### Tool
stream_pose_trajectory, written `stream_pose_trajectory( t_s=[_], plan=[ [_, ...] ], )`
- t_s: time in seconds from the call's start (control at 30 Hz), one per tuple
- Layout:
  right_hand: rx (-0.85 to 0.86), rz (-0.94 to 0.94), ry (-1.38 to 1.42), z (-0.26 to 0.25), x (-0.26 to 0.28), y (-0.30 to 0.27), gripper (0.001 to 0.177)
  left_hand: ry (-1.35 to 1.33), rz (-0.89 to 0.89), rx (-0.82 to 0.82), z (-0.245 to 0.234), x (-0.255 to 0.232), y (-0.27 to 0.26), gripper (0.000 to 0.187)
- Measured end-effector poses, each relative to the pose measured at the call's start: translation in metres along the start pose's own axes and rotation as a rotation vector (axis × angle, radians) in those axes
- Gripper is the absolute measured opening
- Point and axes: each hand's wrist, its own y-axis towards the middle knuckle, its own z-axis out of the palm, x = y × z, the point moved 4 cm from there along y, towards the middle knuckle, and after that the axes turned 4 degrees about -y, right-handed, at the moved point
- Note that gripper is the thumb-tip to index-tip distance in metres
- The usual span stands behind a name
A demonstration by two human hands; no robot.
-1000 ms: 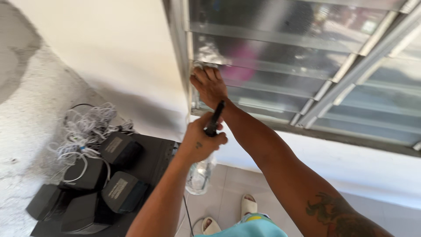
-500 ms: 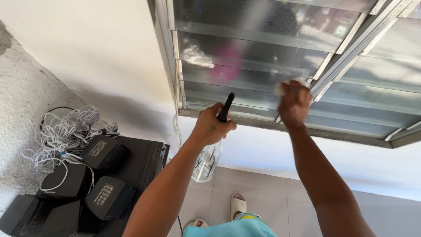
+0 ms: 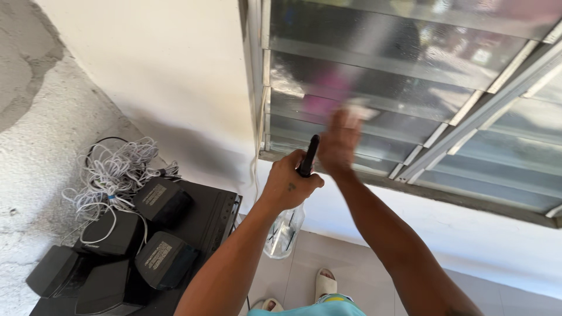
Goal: The person sprays a cleaning solution onto a glass window and wipes it with a cloth. They repeatedly spray and wipe different sections of the window to remove dirt and streaks.
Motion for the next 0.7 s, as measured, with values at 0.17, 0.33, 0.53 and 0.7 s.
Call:
stream_pose_trajectory(
  t_s=[0.17,0.33,0.53,0.7],
  plan=[
    [0.568,-0.392,-0.225,0.004,0.1,0.053,0.087,-0.099,-0.006,-0.06,-0.024,-0.004,-0.019,0.033],
    [0.362,-0.473,-0.048,-0.002,0.114,0.06,0.073,-0.094,-0.016,-0.088,-0.031,-0.004,-0.029,0.033],
    [0.438,-0.378,-0.025,-0.013,0.027,0.048,0.081,-0.129,-0.037,-0.024,0.003,-0.011,-0.024,0.034],
    [0.213,-0.257,-0.155,-0.039,-0.084,-0.001,0.076,-0.178,0.027,0.058,0.034,-0.025,-0.02,0.035]
  ],
)
